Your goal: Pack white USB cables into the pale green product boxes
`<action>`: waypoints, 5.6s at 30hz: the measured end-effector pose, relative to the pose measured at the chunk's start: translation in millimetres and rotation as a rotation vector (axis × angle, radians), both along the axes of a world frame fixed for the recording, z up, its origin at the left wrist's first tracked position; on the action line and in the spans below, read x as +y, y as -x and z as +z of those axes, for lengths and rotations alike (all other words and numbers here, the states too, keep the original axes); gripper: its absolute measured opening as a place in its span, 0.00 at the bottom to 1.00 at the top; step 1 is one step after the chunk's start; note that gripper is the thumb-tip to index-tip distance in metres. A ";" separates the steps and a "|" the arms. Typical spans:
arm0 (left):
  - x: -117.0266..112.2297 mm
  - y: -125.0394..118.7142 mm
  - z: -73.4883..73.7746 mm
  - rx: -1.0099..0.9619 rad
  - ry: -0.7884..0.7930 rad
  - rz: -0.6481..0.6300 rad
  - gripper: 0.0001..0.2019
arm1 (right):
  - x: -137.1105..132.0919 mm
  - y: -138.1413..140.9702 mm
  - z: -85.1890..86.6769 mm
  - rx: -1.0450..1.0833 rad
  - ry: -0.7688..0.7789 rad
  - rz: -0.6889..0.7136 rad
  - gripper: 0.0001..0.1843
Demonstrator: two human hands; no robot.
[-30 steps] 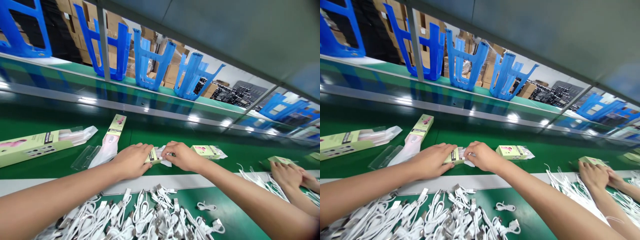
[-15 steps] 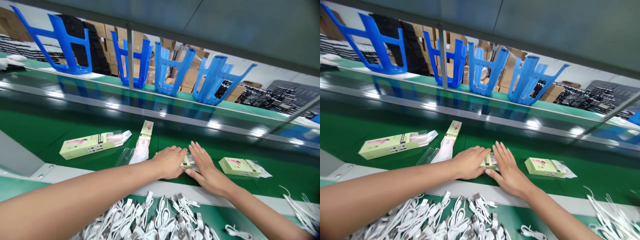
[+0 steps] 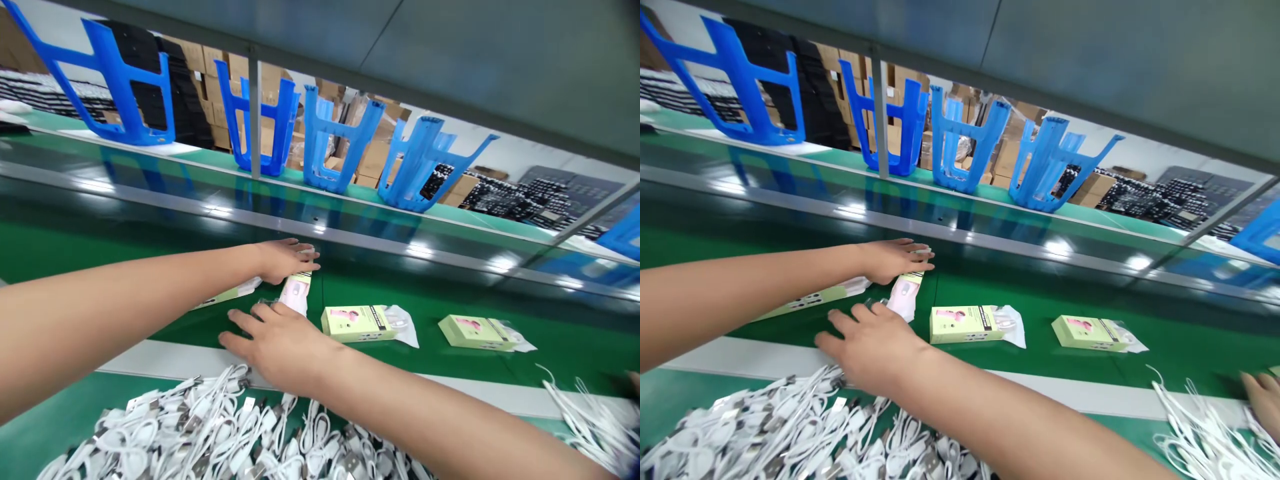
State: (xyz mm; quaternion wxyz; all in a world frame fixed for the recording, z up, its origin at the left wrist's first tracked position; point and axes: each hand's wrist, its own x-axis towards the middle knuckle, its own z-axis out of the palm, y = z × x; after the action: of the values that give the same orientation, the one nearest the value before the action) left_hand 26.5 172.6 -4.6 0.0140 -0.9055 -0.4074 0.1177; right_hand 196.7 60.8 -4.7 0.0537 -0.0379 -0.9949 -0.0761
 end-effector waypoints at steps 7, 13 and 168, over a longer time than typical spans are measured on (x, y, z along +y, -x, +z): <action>0.8 -21.3 4.8 -0.018 -0.058 -0.079 0.23 | 21.8 -24.6 6.8 0.008 0.085 -0.079 0.09; -2.6 -37.4 7.1 -0.073 -0.057 0.043 0.23 | 45.7 -81.4 8.1 0.262 0.455 -0.389 0.19; 66.9 -167.0 -37.7 -0.280 -0.037 0.374 0.38 | 177.5 -235.1 -29.2 0.264 0.107 -0.700 0.19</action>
State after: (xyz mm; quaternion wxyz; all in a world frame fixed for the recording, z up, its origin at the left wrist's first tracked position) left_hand 193.5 239.4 -42.3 -0.0482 -0.8214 -0.5681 -0.0159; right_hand 431.9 238.3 -33.9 0.1502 -0.3879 -0.9088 -0.0321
